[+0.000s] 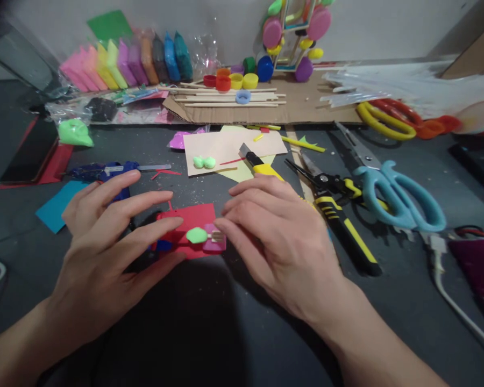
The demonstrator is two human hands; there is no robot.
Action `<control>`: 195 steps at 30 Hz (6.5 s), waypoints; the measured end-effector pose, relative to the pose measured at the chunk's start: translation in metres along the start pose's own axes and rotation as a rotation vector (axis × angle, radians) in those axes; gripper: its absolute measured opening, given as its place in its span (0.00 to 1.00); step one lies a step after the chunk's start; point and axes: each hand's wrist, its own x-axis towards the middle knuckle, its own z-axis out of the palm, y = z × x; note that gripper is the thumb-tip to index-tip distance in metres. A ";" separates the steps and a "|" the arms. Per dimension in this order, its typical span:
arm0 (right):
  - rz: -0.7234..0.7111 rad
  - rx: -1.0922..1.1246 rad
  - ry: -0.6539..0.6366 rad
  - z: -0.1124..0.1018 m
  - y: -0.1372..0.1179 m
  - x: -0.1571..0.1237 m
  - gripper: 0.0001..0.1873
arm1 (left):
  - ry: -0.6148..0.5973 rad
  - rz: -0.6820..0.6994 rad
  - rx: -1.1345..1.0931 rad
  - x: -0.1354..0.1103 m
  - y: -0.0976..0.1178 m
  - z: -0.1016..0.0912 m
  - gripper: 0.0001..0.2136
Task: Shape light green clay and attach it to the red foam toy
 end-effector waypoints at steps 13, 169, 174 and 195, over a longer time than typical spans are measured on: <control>-0.029 0.001 -0.129 -0.004 0.005 -0.001 0.03 | 0.028 0.019 0.032 0.001 0.004 0.001 0.06; -0.102 -0.067 -0.114 0.021 0.005 0.008 0.12 | -0.359 -0.097 -0.112 0.008 -0.029 0.008 0.13; -0.102 -0.059 -0.107 0.024 0.001 0.012 0.08 | -0.348 -0.112 -0.142 0.009 -0.028 0.007 0.13; 0.138 -0.249 -0.083 -0.036 0.011 0.032 0.09 | 0.065 -0.308 -0.441 0.013 -0.048 -0.005 0.14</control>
